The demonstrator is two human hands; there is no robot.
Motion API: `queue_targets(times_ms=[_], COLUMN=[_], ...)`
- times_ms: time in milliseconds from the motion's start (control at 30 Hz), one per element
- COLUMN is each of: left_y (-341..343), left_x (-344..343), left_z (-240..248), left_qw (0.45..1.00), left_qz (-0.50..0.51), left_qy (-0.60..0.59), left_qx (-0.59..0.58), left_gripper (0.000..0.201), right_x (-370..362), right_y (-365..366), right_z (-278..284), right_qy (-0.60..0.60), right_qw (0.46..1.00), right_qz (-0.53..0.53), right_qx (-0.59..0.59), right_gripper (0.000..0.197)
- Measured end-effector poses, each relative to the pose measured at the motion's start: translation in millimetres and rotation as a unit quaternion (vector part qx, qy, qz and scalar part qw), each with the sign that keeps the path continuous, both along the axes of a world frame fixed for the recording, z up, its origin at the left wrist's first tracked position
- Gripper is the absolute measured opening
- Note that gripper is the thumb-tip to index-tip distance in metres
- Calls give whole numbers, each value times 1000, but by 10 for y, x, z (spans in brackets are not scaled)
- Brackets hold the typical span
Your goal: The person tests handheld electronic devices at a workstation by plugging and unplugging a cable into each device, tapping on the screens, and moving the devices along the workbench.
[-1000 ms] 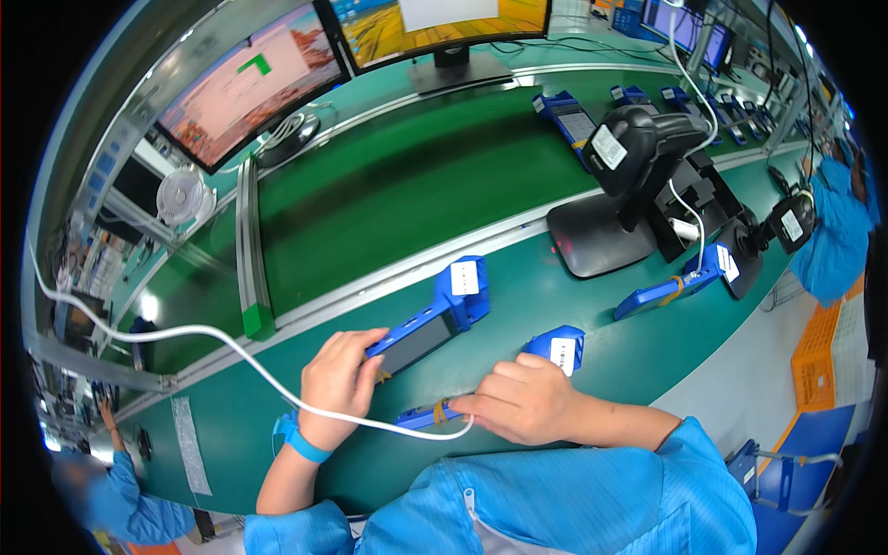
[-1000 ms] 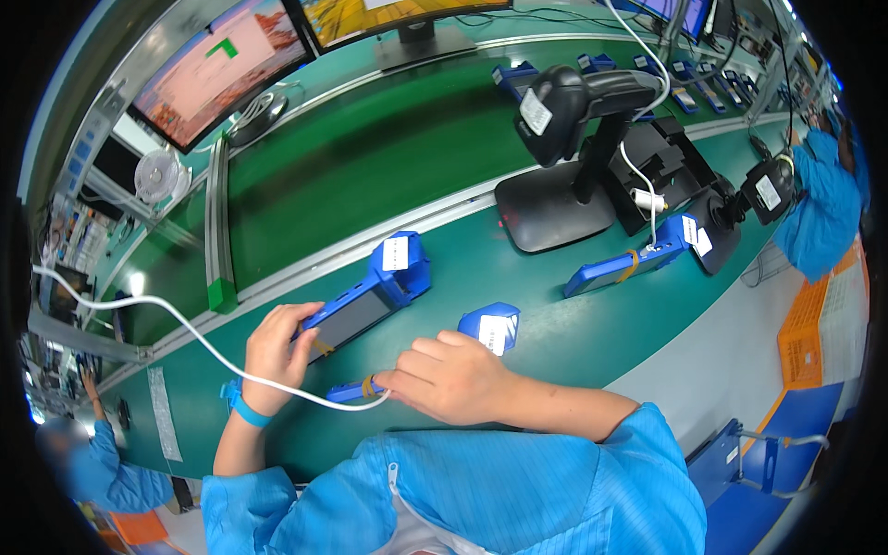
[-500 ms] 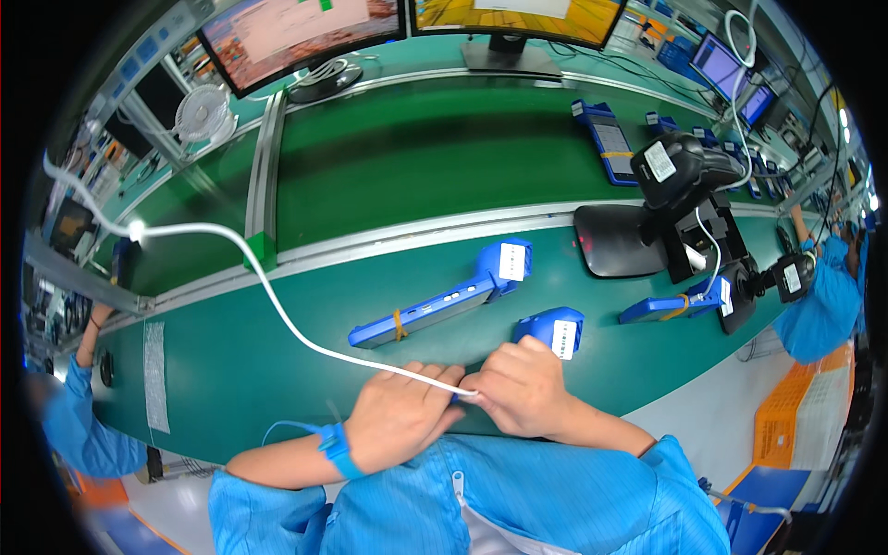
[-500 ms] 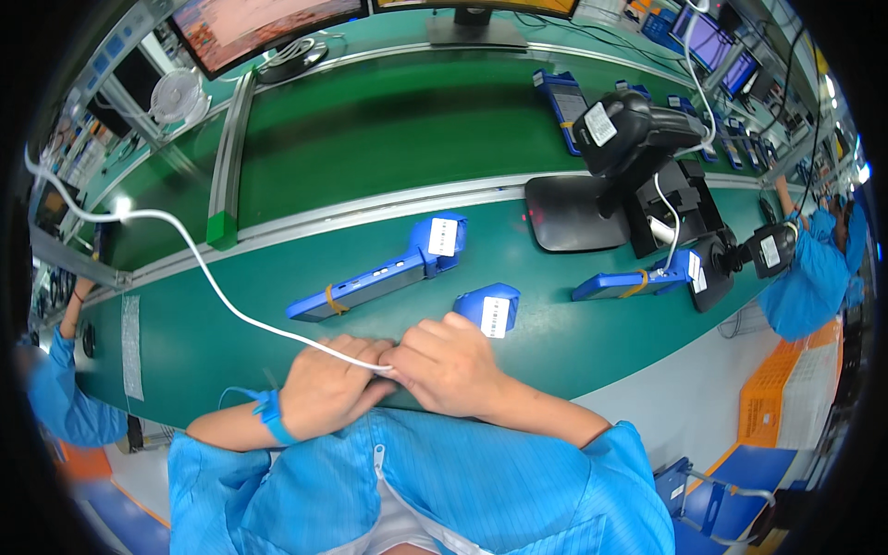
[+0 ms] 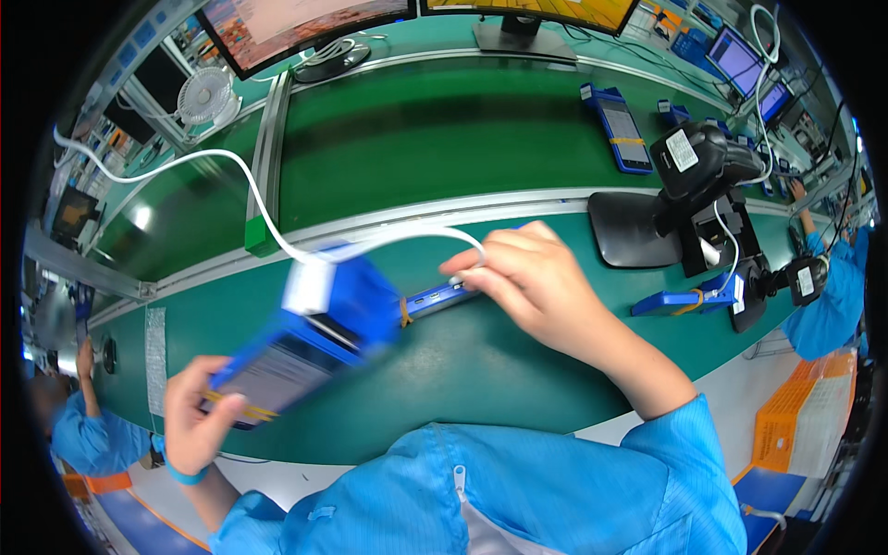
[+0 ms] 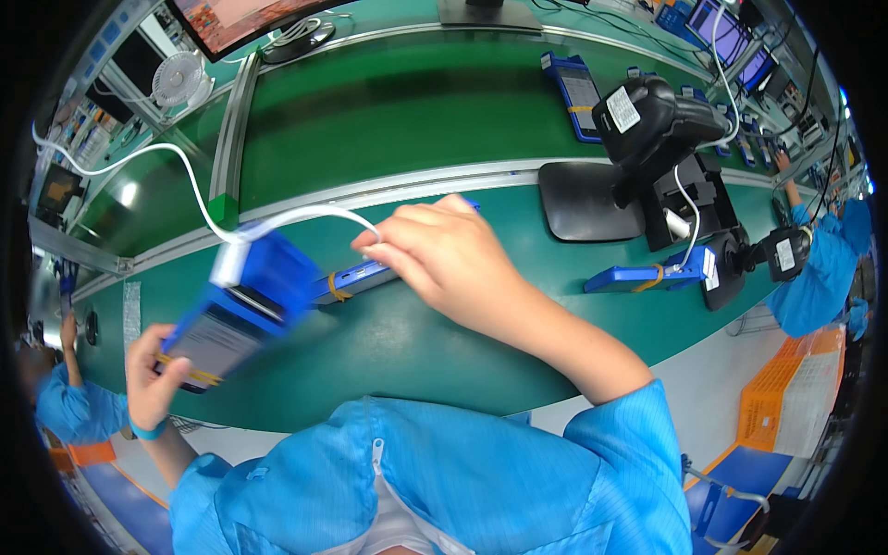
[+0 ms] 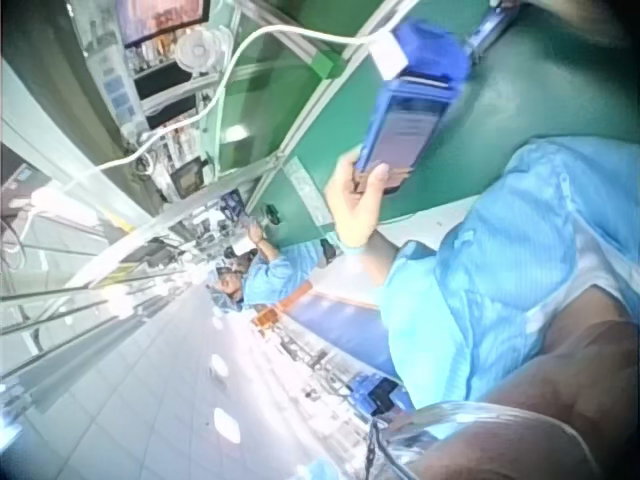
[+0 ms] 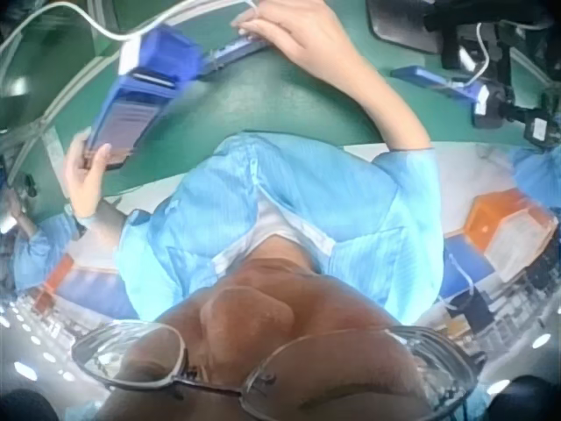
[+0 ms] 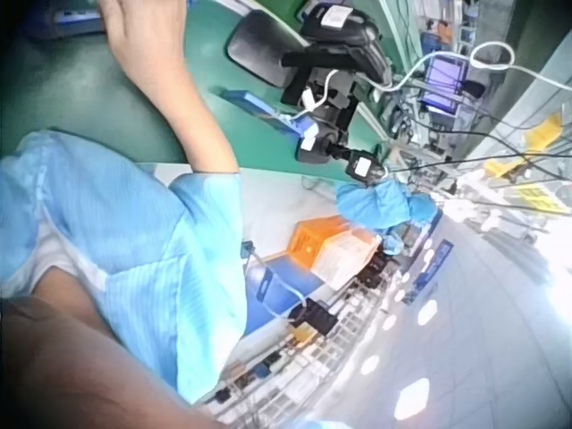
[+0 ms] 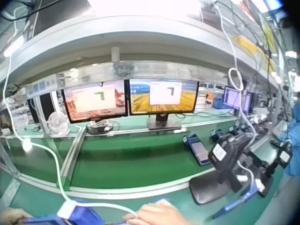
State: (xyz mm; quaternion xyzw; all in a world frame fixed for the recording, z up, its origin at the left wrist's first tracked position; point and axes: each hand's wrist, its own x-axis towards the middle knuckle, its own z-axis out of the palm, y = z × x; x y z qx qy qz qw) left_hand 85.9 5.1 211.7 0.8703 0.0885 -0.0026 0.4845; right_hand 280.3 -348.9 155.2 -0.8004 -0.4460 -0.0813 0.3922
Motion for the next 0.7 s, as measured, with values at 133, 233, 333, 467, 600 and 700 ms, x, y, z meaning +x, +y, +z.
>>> queue_targets(times_ms=[133, 233, 333, 467, 600, 700], left_y=[691, 1341, 1974, 2601, 2710, 2867], left_x=[50, 401, 906, 1709, 2422, 2780], left_z=[-25, -190, -461, -892, -1165, -1355], left_qw=[982, 967, 952, 942, 930, 919], left_qz=[110, 149, 179, 206, 253, 278], left_qy=[-94, -105, -101, -144, -139, -152], left_qx=[122, 177, 228, 223, 225, 234], left_gripper=[37, 34, 39, 46, 46, 53], right_x=[22, 32, 3, -129, -94, -104], right_y=[184, 232, 264, 324, 317, 355], right_z=[-227, -251, -168, -132, -59, -94], right_qy=[40, 7, -91, -122, -114, -116], right_qw=[999, 999, 993, 989, 988, 989], right_qz=[34, 36, 5, -4, -23, -5], right_qx=[-13, -39, -79, -86, -106, -93], right_gripper=[13, 11, 7, 8, 12, 14])
